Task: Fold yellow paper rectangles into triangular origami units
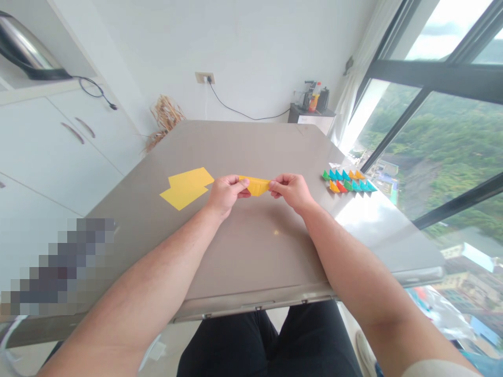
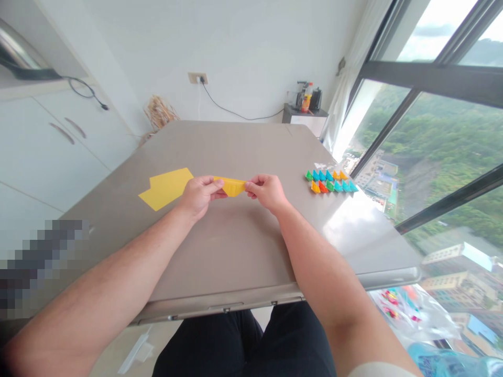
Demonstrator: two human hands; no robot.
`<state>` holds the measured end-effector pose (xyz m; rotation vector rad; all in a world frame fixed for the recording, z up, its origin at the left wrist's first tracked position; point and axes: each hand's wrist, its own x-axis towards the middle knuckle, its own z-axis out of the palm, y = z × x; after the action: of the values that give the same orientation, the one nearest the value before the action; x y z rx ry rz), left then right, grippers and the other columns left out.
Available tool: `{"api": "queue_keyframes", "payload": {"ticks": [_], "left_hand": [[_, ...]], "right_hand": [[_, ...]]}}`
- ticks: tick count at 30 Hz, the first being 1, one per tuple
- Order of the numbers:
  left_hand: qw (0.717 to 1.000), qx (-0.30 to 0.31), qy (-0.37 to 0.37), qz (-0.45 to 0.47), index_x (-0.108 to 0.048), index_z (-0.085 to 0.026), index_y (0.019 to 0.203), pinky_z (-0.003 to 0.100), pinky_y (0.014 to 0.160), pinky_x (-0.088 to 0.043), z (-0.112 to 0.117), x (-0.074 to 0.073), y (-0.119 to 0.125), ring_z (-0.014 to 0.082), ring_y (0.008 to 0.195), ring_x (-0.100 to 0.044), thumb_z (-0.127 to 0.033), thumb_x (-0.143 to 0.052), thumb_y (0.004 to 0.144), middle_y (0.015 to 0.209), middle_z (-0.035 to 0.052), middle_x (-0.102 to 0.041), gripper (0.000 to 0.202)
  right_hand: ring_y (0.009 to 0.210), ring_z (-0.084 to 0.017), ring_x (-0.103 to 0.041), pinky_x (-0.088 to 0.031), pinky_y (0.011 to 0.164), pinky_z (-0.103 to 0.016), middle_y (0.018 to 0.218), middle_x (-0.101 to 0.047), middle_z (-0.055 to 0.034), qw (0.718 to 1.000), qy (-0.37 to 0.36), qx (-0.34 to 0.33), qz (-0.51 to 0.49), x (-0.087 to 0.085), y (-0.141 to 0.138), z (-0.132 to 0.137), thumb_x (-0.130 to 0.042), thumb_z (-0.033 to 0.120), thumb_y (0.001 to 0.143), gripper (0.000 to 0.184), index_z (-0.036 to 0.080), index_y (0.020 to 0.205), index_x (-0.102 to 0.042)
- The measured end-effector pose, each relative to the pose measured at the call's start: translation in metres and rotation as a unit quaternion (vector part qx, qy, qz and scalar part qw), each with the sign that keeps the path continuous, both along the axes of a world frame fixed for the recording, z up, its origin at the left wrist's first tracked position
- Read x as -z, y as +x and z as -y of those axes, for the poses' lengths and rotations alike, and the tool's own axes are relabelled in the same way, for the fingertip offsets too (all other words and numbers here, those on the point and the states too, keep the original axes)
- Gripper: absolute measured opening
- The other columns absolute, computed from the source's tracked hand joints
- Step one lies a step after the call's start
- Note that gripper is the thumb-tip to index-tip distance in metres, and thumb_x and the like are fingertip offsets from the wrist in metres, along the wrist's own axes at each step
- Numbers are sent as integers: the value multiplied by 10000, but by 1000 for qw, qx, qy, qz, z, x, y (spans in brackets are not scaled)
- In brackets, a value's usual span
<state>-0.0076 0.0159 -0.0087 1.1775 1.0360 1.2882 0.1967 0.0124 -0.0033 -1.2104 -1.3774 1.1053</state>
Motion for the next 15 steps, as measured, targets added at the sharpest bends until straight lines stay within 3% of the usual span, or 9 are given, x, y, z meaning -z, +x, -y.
{"api": "queue_keyframes", "payload": {"ticks": [4, 15], "left_hand": [[999, -48, 10, 19, -676, -146, 681, 378, 774, -600, -2, 1, 0, 195, 723, -707, -354, -880, 601, 759, 65, -724, 303], [996, -60, 51, 29, -717, -176, 712, 390, 723, -612, 0, -1, 6, 221, 725, -711, -347, -793, 657, 754, 48, -732, 195]], "right_hand": [[569, -123, -605, -516, 591, -260, 611, -679, -16, 1000, 1, 6, -5, -1, 0, 0, -804, 322, 700, 192, 176, 697, -680], [535, -95, -552, -474, 553, -232, 601, -643, 6, 999, -5, -10, -36, -2, -1, -2, -773, 296, 725, 187, 181, 675, -635]]}}
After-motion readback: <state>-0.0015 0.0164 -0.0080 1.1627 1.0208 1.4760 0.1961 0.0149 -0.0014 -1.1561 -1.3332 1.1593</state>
